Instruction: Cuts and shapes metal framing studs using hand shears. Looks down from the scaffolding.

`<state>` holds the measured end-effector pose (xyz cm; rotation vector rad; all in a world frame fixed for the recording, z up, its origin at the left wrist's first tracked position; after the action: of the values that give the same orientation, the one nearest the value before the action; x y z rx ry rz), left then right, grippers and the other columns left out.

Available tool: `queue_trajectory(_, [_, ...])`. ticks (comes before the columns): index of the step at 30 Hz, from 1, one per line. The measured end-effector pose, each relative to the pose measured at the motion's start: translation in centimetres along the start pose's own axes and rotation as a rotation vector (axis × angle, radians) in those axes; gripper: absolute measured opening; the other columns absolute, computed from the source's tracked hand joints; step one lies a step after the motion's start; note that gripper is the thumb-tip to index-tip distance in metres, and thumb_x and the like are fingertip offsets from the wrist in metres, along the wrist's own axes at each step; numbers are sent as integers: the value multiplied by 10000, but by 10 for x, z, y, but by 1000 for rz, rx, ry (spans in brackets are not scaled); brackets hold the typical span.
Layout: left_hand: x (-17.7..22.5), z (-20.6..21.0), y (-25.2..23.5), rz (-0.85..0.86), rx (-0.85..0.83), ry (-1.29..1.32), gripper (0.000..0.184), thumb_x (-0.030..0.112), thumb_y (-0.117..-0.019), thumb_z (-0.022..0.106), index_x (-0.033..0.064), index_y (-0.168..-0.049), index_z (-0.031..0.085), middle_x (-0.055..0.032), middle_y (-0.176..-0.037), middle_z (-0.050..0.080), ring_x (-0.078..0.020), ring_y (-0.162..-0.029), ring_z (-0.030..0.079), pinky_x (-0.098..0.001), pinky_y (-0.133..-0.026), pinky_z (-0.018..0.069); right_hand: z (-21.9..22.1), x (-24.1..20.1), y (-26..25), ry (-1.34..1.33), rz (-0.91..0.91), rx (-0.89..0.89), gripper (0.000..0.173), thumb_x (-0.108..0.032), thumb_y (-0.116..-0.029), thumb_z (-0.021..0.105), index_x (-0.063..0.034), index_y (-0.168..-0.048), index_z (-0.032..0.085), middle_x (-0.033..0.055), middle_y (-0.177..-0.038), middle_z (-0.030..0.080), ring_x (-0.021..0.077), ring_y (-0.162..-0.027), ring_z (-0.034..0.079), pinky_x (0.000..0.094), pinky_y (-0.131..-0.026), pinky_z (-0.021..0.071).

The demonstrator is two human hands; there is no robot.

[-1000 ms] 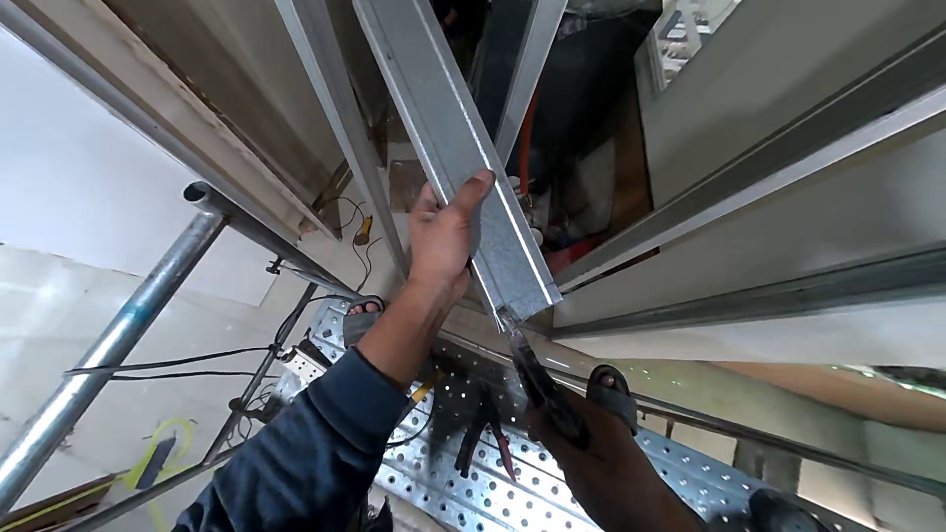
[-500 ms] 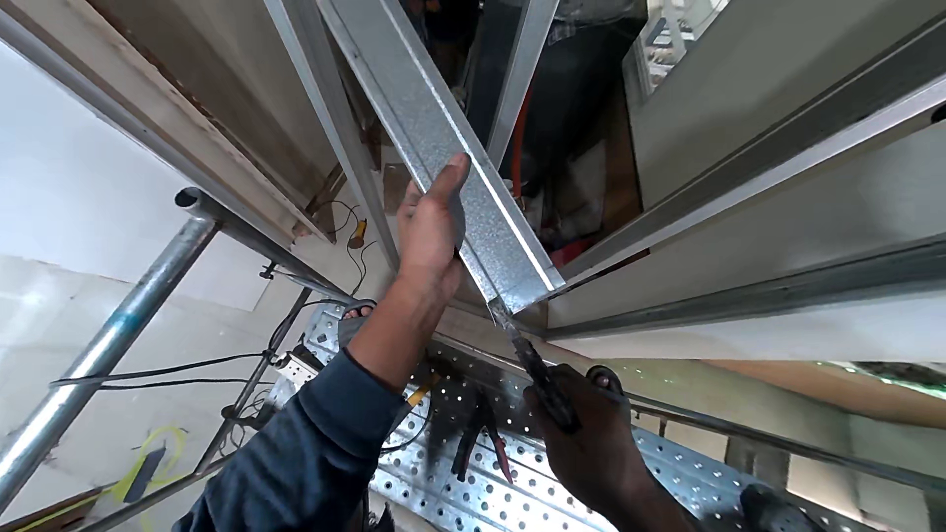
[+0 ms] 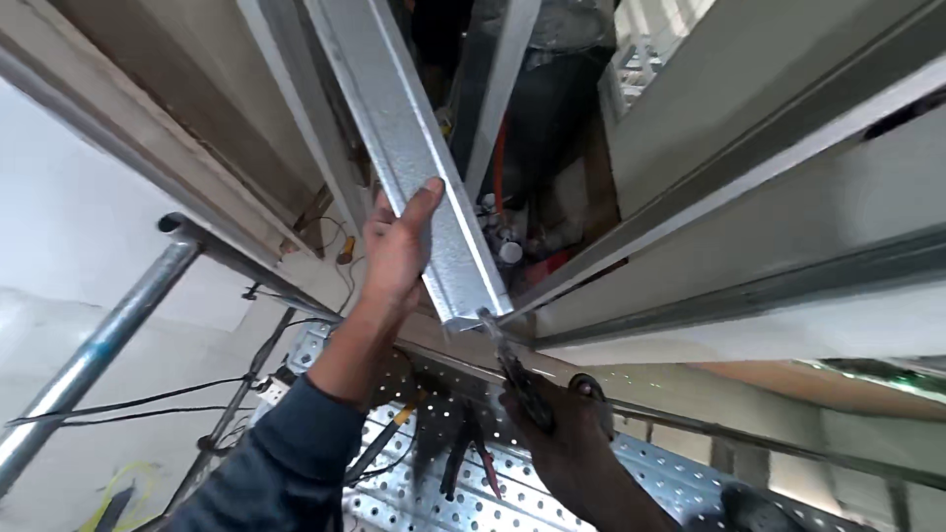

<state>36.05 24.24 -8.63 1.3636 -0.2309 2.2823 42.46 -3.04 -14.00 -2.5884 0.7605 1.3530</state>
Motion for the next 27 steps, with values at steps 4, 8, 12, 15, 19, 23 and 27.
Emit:
queue_trajectory(4, [-2,3,2,-20,2,17,399,233,-1039,602,24,-1372,531,-217,-1150,706,-357,-1024,723,-537,-876,620,-4,1,2,-25,0,22,293,-357,-1008,585,-116,-1100,725,-21,-1025,719,14,-801,663,215,-706,580])
queue_trajectory(8, [-4,3,0,-13,28,45,377,230,-1042,594,5,-1340,541,-220,-1136,712,-353,-1014,730,-530,-871,624,-9,1,1,-30,-16,45,309,-358,-1019,571,-113,-1135,718,-9,-1084,719,15,-812,666,219,-709,586])
queue_trajectory(12, [1,5,1,37,-3,25,357,194,-1048,583,5,-1345,523,-219,-1139,708,-364,-1009,729,-546,-883,620,-12,2,1,-6,9,53,306,-376,-1016,570,-129,-1108,724,-29,-1000,709,-1,-738,633,198,-652,560])
queue_trajectory(15, [4,8,4,71,-41,-14,367,184,-1046,586,7,-1358,509,-218,-1140,705,-360,-1009,727,-539,-884,621,-12,4,1,-11,30,33,295,-384,-1013,566,-140,-1076,720,-42,-961,696,4,-731,629,201,-643,556])
queue_trajectory(19, [6,11,7,95,-64,-34,356,179,-1042,594,4,-1343,523,-219,-1139,702,-360,-1019,722,-547,-893,616,-12,5,2,-23,42,29,254,-377,-1009,567,-164,-1003,706,-58,-942,673,5,-705,606,207,-610,540])
queue_trajectory(23, [8,10,7,99,-54,-49,347,182,-1048,581,4,-1341,527,-220,-1143,706,-368,-1027,723,-556,-898,614,-12,5,2,-34,32,40,275,-369,-1009,577,-143,-1086,713,-46,-996,694,10,-763,638,216,-665,570])
queue_trajectory(27, [11,8,5,108,-47,-27,343,178,-1048,581,5,-1338,526,-210,-1128,707,-348,-1010,725,-534,-883,621,-13,10,2,-74,50,38,294,-375,-1007,583,-139,-1126,712,-57,-981,706,12,-754,650,222,-652,580])
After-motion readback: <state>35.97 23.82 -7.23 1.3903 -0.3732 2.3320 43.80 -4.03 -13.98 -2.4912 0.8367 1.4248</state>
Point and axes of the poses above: each hand's wrist, its own y-axis away from the middle knuckle, its own z-axis out of the palm, x = y × z, the point moved 7 cm from there along -y, towards the middle knuckle
